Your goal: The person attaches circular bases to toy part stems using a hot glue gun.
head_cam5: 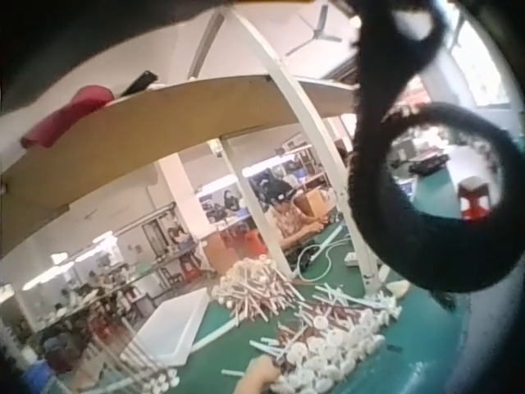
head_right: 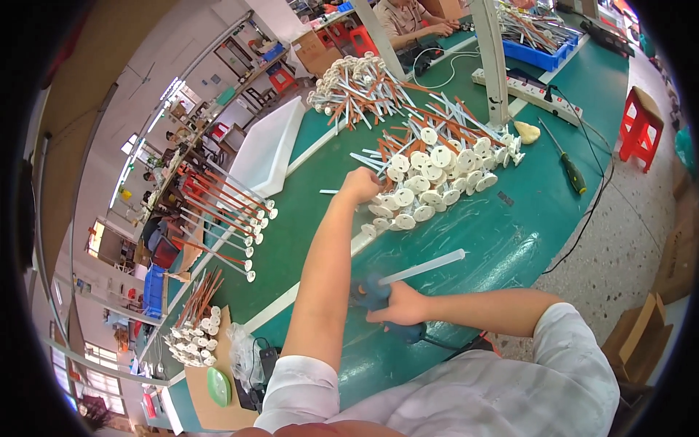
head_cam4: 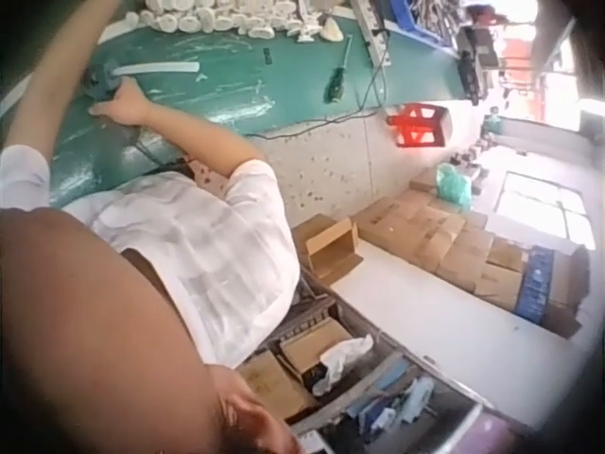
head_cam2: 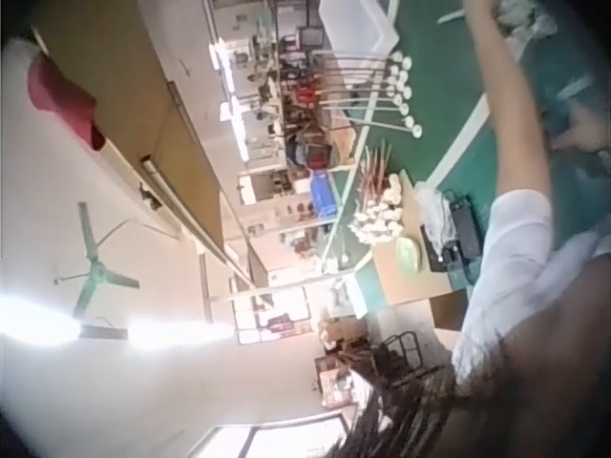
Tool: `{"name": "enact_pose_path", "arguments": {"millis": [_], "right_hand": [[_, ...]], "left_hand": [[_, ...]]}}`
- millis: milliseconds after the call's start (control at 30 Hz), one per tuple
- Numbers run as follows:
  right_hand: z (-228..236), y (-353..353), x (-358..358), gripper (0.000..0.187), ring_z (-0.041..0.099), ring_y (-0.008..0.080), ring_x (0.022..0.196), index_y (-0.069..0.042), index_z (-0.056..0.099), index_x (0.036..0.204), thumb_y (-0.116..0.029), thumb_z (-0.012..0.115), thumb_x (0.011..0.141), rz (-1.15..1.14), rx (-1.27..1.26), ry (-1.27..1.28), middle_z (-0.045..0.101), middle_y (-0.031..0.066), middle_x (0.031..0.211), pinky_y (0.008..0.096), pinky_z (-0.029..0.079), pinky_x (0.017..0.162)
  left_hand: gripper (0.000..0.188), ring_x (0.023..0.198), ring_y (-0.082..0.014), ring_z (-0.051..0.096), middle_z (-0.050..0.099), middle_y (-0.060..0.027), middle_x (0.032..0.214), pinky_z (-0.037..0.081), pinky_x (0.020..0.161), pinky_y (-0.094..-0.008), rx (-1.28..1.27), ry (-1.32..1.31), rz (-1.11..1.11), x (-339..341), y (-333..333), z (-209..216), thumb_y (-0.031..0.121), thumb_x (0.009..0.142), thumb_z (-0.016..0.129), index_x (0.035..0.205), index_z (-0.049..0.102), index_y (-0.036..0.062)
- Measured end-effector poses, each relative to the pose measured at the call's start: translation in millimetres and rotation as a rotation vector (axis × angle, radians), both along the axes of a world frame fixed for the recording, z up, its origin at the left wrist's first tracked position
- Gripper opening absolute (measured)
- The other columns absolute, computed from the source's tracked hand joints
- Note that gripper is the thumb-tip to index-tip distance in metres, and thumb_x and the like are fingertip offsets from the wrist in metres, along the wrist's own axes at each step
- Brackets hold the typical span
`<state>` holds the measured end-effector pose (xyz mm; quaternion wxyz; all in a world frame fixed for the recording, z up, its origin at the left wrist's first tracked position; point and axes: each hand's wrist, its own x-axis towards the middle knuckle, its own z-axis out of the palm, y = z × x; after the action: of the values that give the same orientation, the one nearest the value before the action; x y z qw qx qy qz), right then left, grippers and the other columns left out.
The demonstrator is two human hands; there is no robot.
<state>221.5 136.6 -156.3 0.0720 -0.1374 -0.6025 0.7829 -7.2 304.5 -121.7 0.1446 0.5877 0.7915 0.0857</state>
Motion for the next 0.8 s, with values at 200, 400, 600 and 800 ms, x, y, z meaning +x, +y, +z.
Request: {"name": "enact_pose_path", "arguments": {"millis": [200,400,600,800], "right_hand": [[-12.3,4.1,3.2,0.063,0.065,0.0164,0.077,-0.004,0.045,0.135,-0.009,0.076,0.080,-0.005,-0.015,-0.011,0.063,0.0092,0.096,0.0344,0.061,0.061],[-10.5,3.8,-2.8,0.063,0.064,0.0161,0.077,-0.004,0.045,0.134,-0.009,0.076,0.080,0.030,-0.038,-0.030,0.064,0.0090,0.096,0.0346,0.061,0.062],[-8.8,5.7,-2.3,0.061,0.065,0.0160,0.077,-0.005,0.045,0.133,-0.010,0.076,0.081,0.060,-0.021,-0.044,0.064,0.0086,0.095,0.0341,0.061,0.062],[-6.9,5.2,-2.3,0.057,0.065,0.0160,0.081,-0.007,0.048,0.130,-0.011,0.076,0.081,0.045,-0.019,-0.017,0.064,0.0085,0.099,0.0339,0.061,0.061]], "left_hand": [[0.034,0.118,-0.0320,0.059,0.064,-0.0181,0.124,0.051,0.096,-0.0437,0.164,0.092,0.230,22.7,-13.6,5.3,0.030,0.080,0.074,0.108,0.070,0.0101],[0.030,0.105,-0.0343,0.066,0.070,-0.0162,0.109,0.052,0.091,-0.0446,0.034,0.086,0.166,-8.3,-30.8,-2.9,0.036,0.089,0.065,0.106,0.071,0.0121],[0.021,0.102,-0.0389,0.066,0.070,-0.0172,0.104,0.054,0.086,-0.0495,0.096,0.292,0.172,-5.1,-53.3,30.1,0.028,0.090,0.062,0.101,0.069,0.0114],[0.016,0.071,-0.0270,0.071,0.070,-0.0151,0.078,0.053,0.064,-0.0398,0.659,-0.228,0.243,-31.8,-142.2,49.0,0.018,0.094,0.060,0.087,0.064,0.0033]]}}
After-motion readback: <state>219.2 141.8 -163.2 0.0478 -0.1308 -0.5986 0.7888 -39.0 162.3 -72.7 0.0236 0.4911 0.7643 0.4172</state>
